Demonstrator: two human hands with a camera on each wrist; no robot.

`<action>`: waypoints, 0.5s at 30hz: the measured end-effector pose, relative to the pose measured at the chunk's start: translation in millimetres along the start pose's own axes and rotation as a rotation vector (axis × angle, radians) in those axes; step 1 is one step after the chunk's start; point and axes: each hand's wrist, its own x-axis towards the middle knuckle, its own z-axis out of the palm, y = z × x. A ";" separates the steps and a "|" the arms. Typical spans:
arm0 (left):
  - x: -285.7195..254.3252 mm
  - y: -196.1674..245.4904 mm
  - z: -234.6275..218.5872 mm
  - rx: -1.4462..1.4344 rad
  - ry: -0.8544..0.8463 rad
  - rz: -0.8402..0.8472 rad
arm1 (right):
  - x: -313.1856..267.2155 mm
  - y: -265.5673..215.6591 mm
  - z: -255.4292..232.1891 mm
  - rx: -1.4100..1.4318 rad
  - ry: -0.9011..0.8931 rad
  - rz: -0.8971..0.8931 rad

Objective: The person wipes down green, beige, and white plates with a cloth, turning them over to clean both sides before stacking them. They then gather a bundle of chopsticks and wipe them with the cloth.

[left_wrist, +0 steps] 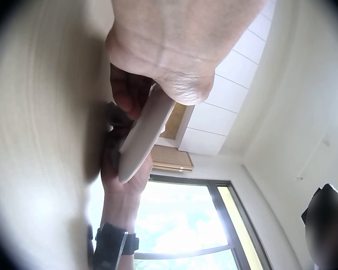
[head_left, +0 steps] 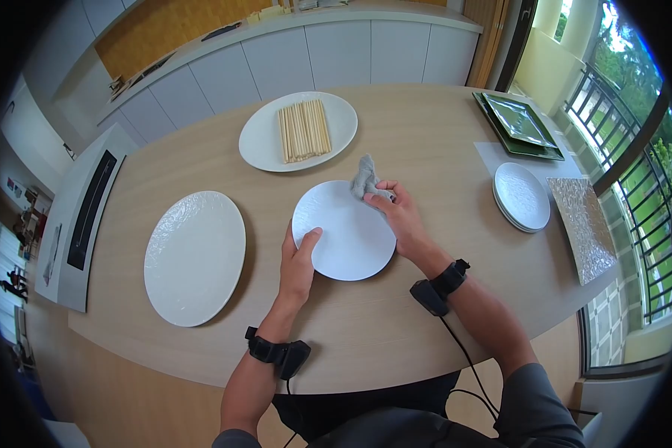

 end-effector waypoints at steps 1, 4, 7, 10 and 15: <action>0.1 -0.6 -0.4 0.003 0.000 -0.003 | 0.2 0.3 -0.3 0.000 0.000 0.000; 1.2 -3.7 -1.7 -0.003 0.002 -0.005 | 0.6 0.8 -0.7 -0.002 0.001 0.001; 1.7 -5.5 -2.3 -0.002 0.002 0.004 | 0.4 0.5 -0.1 0.000 0.001 -0.003; 0.8 -3.3 -1.5 -0.010 -0.001 -0.007 | -0.6 -0.6 0.3 0.001 -0.001 -0.003; 1.1 -4.7 -1.1 -0.011 0.011 0.000 | 1.4 2.3 -1.1 -0.007 0.005 -0.013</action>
